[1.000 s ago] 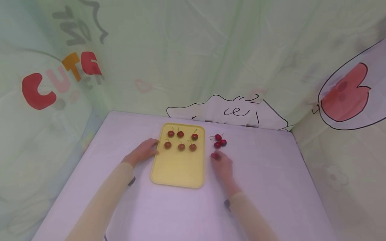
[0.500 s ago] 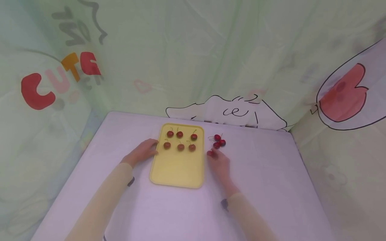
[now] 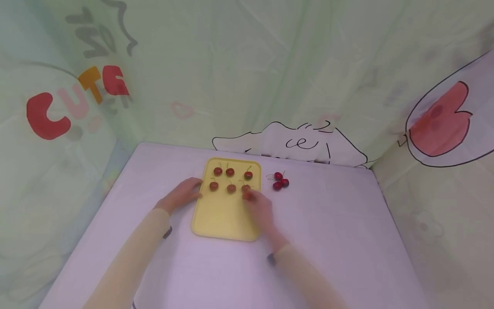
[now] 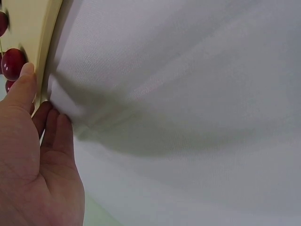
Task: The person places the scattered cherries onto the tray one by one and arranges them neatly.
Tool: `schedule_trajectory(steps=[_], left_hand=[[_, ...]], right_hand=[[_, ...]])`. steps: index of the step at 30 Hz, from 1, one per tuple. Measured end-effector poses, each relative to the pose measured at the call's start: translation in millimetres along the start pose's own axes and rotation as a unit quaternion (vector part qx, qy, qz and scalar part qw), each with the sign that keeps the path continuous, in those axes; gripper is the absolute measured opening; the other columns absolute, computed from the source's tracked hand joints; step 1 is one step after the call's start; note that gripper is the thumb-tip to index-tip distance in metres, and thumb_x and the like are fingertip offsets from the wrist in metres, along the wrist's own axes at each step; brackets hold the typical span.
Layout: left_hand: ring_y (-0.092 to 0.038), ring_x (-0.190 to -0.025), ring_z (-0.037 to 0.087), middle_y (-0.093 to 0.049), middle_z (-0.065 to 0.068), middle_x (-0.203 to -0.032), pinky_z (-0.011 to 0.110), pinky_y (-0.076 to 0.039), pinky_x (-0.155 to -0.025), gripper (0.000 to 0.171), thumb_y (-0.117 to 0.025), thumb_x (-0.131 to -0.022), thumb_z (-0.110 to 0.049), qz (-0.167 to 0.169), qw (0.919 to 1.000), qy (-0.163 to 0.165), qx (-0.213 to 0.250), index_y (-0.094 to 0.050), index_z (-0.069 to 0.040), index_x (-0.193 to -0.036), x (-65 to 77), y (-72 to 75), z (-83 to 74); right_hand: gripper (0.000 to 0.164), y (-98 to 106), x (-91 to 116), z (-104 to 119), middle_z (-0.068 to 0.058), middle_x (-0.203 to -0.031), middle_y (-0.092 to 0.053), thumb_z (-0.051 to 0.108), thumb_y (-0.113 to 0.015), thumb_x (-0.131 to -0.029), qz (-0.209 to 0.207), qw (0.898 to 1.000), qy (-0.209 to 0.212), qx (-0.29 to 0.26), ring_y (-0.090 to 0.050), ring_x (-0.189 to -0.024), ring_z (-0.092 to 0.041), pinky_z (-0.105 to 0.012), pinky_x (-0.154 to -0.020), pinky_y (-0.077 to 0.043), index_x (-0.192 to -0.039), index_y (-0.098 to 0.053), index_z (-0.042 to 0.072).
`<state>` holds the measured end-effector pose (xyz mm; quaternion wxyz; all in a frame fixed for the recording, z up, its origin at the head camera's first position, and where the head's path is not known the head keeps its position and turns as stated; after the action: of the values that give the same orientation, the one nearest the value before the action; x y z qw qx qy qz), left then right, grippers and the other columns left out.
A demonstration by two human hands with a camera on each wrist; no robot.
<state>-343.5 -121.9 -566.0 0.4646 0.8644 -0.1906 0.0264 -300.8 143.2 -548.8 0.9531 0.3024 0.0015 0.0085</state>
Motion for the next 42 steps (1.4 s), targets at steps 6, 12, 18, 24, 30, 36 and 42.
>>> schedule_trajectory(steps=[6, 12, 18, 24, 30, 36, 42], left_hand=[[-0.036, -0.139, 0.031, -0.045, 0.016, -0.146, 0.042, -0.027, -0.118, 0.053, -0.063, -0.097, -0.019, -0.002, 0.9998, -0.018, 0.000, -0.044, 0.000, -0.142, 0.2, 0.5, -2.2], [-0.035, -0.139, 0.030, -0.044, 0.015, -0.147, 0.041, -0.026, -0.118, 0.054, -0.063, -0.097, -0.021, 0.003, 0.9999, -0.012, -0.001, -0.043, -0.001, -0.143, -1.2, -0.3, 0.6], [-0.035, -0.140, 0.028, -0.044, 0.013, -0.147, 0.041, -0.026, -0.118, 0.055, -0.064, -0.097, -0.023, 0.004, 1.0000, -0.005, 0.003, -0.043, -0.003, -0.144, -2.9, -0.7, 2.9], [-0.036, -0.139, 0.029, -0.045, 0.014, -0.147, 0.041, -0.027, -0.118, 0.055, -0.064, -0.096, -0.022, 0.000, 0.9999, -0.013, 0.002, -0.044, -0.002, -0.143, -4.0, -0.2, 3.3], [-0.036, -0.139, 0.030, -0.045, 0.015, -0.146, 0.042, -0.027, -0.118, 0.054, -0.064, -0.096, -0.020, -0.002, 0.9997, -0.025, 0.000, -0.044, 0.000, -0.142, -3.1, 0.1, 1.7], [-0.037, -0.139, 0.031, -0.045, 0.016, -0.146, 0.042, -0.027, -0.118, 0.054, -0.064, -0.096, -0.020, -0.003, 0.9995, -0.030, -0.005, -0.044, 0.000, -0.142, -2.2, 0.7, 0.4], [-0.037, -0.138, 0.031, -0.045, 0.016, -0.145, 0.042, -0.028, -0.118, 0.054, -0.064, -0.096, -0.020, -0.002, 0.9994, -0.032, -0.010, -0.043, 0.001, -0.142, -4.5, -0.4, 2.6]], right_hand=[[0.040, -28.4, 3.4, 18.4, -0.018, -0.127, -0.063, 0.009, -0.073, -0.088, 0.023, 0.999, 0.025, 0.001, -0.062, -0.115, -0.029, -0.036, -0.094, -0.053, -0.126, -0.063, 0.000], [0.039, -54.2, 3.6, 26.3, -0.014, -0.123, -0.066, 0.013, -0.075, -0.087, 0.048, 0.998, 0.034, -0.002, -0.064, -0.112, -0.024, -0.032, -0.092, -0.055, -0.123, -0.066, 0.002], [0.036, -72.3, 5.1, 37.0, -0.012, -0.119, -0.068, 0.014, -0.075, -0.088, 0.065, 0.996, 0.057, 0.006, -0.066, -0.107, -0.023, -0.032, -0.090, -0.056, -0.121, -0.067, 0.002], [0.035, -83.6, 5.5, 47.2, -0.011, -0.115, -0.069, 0.015, -0.074, -0.088, 0.079, 0.995, 0.059, 0.017, -0.065, -0.098, -0.019, -0.032, -0.088, -0.057, -0.120, -0.067, 0.002], [0.033, -92.3, 5.4, 50.3, -0.010, -0.108, -0.070, 0.015, -0.073, -0.089, 0.087, 0.994, 0.063, 0.035, -0.061, -0.087, -0.017, -0.032, -0.081, -0.056, -0.119, -0.068, 0.002], [0.033, -97.9, 4.5, 52.8, -0.011, -0.111, -0.070, 0.014, -0.073, -0.089, 0.086, 0.992, 0.065, 0.059, -0.063, -0.094, -0.019, -0.035, -0.085, -0.056, -0.118, -0.068, 0.001], [0.033, -104.3, 2.5, 53.2, -0.010, -0.112, -0.070, 0.015, -0.072, -0.090, 0.085, 0.990, 0.062, 0.097, -0.064, -0.098, -0.020, -0.034, -0.088, -0.055, -0.120, -0.068, 0.004]])
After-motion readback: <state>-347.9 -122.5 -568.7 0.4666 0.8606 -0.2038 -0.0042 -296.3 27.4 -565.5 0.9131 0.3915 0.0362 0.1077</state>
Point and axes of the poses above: each hand's wrist, its own x-axis away from the middle knuckle, its own y-axis out of the back of the hand, z = x × y, the point moved 6 cm from there along -x, towards the middle knuckle
